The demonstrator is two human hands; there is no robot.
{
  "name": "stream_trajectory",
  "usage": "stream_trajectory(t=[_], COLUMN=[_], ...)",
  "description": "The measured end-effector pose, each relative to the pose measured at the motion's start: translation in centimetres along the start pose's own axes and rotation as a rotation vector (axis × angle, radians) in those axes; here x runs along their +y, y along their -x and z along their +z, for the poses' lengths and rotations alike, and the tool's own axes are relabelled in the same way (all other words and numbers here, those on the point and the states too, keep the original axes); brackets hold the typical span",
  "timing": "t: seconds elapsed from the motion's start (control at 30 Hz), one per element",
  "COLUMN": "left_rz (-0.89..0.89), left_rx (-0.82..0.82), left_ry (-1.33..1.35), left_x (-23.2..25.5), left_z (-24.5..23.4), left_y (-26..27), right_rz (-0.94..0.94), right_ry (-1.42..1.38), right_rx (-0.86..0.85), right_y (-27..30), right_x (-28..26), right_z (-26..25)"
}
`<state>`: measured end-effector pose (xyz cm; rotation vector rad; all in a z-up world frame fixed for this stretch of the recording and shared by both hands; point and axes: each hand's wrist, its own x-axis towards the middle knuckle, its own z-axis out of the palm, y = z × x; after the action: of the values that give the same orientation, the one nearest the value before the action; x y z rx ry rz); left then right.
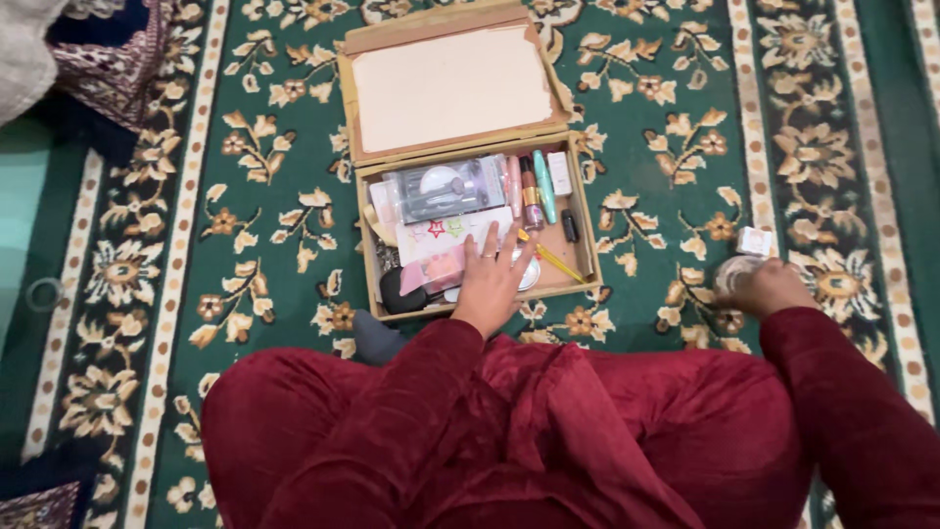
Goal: The person sits on a patterned green carpet and removes jewelry from a small round container, placing items on the carpet. They then pick up individual pieces and place them back into the container.
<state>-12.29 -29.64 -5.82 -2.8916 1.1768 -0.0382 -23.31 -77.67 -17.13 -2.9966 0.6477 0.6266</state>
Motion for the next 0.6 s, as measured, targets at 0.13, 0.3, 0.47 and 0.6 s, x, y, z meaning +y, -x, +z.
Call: stream_trajectory(t=[0.13, 0.3, 0.47, 0.6], left_rz=[0.026, -0.013, -0.053, -0.1], left_rx=[-0.023, -0.044, -0.052, -0.039], left_ry=[0.016, -0.005, -0.005, 0.006], left_x=[-0.9, -2.0, -4.6, -7.0], left_z=[-1.2, -1.2, -0.7, -0.5], left_y=[-0.7, -2.2, -2.6, -2.3], right_rz=[0.065, 0.075, -0.039, -0.025], right_ry=[-0.139, -0.254, -0.248, -0.298], right_rx=[0.116, 0.051, -0.003, 0.041], right_y=[0.8, 2.7, 1.8, 0.1], right_x=[-0.9, -4.0, -10.0, -15.8], right_z=[0.0, -3.4, -7.3, -9.6])
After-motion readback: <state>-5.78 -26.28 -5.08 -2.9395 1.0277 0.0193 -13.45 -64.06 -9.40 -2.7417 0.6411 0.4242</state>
